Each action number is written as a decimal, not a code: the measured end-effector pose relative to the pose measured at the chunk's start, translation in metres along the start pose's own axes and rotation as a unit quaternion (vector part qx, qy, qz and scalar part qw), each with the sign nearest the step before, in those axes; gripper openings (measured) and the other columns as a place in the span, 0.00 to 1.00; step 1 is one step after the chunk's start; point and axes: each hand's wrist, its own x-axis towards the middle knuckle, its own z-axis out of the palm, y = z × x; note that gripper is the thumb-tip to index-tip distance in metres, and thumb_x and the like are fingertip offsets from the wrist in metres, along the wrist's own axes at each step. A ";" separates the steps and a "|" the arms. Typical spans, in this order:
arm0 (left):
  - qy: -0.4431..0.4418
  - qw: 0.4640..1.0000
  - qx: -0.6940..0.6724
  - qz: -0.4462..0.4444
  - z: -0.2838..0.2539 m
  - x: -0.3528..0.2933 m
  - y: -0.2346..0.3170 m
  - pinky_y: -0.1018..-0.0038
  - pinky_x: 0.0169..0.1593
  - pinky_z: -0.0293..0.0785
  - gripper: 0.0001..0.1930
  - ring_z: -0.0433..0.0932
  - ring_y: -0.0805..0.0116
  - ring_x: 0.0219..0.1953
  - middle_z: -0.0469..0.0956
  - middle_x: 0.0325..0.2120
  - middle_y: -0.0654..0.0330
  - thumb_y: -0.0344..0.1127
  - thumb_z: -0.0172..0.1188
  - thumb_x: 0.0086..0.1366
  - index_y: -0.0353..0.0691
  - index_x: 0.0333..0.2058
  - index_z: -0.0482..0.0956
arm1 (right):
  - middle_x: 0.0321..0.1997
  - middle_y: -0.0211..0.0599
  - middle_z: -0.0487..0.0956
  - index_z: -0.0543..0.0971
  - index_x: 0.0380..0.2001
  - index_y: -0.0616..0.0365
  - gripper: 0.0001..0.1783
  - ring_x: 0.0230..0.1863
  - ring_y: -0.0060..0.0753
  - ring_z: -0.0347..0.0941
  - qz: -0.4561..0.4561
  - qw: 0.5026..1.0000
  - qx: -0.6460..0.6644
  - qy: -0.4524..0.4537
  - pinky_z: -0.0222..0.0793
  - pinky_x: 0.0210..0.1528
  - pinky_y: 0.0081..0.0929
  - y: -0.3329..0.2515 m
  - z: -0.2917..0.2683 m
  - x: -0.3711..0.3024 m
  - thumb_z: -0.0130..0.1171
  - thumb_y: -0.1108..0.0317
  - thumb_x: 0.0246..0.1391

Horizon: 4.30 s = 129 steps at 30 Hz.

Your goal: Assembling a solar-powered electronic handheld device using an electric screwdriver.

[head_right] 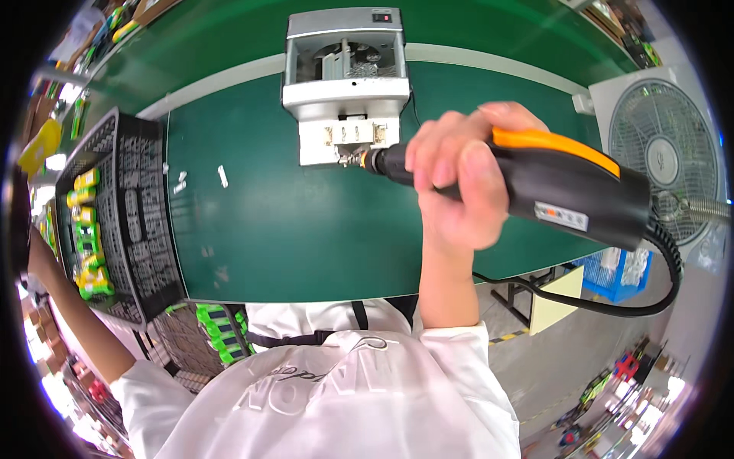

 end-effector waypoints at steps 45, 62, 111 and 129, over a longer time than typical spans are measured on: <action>-0.457 0.831 -0.288 0.128 0.257 -0.255 0.344 0.62 0.37 0.72 0.16 0.76 0.54 0.34 0.76 0.31 0.56 0.29 0.66 0.52 0.38 0.37 0.70 | 0.18 0.30 0.64 0.66 0.48 0.62 0.17 0.14 0.23 0.59 0.183 0.965 -0.142 -0.119 0.61 0.22 0.27 0.005 0.002 0.006 0.48 0.74 0.53; -0.441 0.841 -0.285 0.128 0.255 -0.256 0.345 0.63 0.34 0.71 0.17 0.76 0.56 0.31 0.75 0.28 0.59 0.28 0.67 0.51 0.40 0.37 0.69 | 0.17 0.32 0.68 0.67 0.37 0.63 0.11 0.15 0.22 0.63 0.164 0.977 -0.105 -0.091 0.64 0.18 0.23 0.023 -0.006 -0.021 0.54 0.81 0.50; -0.470 0.829 -0.282 0.109 0.256 -0.252 0.327 0.63 0.39 0.77 0.16 0.80 0.52 0.37 0.81 0.41 0.57 0.32 0.63 0.55 0.40 0.44 0.78 | 0.18 0.25 0.62 0.68 0.46 0.58 0.14 0.17 0.20 0.56 0.265 0.942 -0.058 -0.198 0.58 0.26 0.24 0.009 0.018 0.031 0.46 0.72 0.55; -0.490 0.811 -0.301 0.107 0.258 -0.238 0.337 0.61 0.41 0.76 0.16 0.79 0.49 0.40 0.80 0.41 0.54 0.29 0.62 0.54 0.38 0.44 0.77 | 0.17 0.33 0.69 0.69 0.41 0.64 0.15 0.14 0.25 0.65 0.166 0.978 -0.087 -0.095 0.67 0.19 0.26 0.009 0.009 -0.022 0.59 0.74 0.50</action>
